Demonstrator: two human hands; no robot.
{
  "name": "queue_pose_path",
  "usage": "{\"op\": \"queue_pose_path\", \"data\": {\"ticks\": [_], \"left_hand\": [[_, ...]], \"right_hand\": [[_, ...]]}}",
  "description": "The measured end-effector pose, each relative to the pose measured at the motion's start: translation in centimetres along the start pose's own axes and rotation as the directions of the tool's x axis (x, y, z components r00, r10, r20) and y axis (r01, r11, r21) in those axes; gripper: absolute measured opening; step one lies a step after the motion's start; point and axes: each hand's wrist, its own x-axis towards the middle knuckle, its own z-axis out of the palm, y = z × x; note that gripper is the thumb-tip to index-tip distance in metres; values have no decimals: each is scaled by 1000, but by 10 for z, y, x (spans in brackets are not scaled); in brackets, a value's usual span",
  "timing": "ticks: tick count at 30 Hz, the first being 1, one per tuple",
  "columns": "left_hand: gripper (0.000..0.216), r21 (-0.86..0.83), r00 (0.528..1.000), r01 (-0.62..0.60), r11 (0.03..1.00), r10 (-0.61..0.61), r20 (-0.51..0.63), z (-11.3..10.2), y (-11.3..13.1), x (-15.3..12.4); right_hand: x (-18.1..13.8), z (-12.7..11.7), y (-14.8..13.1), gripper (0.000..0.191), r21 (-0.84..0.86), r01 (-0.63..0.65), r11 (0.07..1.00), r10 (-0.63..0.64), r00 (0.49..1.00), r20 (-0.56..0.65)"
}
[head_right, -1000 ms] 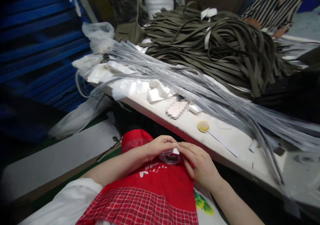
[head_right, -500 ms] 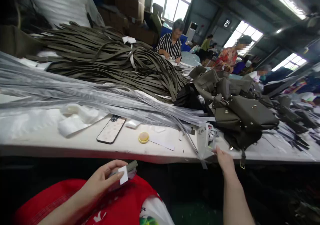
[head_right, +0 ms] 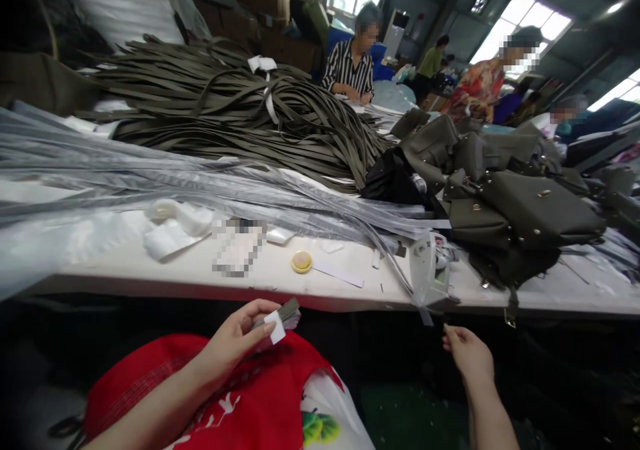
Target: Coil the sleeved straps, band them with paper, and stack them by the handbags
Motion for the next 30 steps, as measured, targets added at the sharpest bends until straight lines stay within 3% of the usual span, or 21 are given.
{"op": "queue_pose_path", "data": {"ticks": [3,5,8,11,13,15,19,24,30], "left_hand": [[48,17,996,-76,997,77,-37,4,1,0],[49,5,987,-141,990,141,-77,7,1,0],[53,-14,974,-175,985,171,-147,9,-1,-2],[51,11,956,-208,978,206,-211,8,-1,-8],[47,43,934,-248,968,250,-254,5,1,-13],[42,74,911,-279,957,289,-293,1,2,-18],[35,124,878,-303,945,327,-351,-6,3,-24],[33,120,877,-285,951,309,-368,-10,2,-23],[33,172,843,-270,947,319,-433,-11,0,-21]], "right_hand": [[-33,31,-27,37,20,23,1000,-26,988,152],[-63,63,-61,37,110,100,989,-133,931,341],[-116,114,-115,32,274,155,949,-297,728,618],[-160,153,-152,31,376,120,919,-382,511,770],[-177,170,-165,32,387,118,914,-400,405,822],[-184,182,-172,35,372,118,921,-390,333,858],[-186,197,-178,42,317,109,942,-335,274,902],[-184,209,-179,43,265,111,958,-284,229,931],[-180,216,-177,43,290,156,944,-311,136,941]]}}
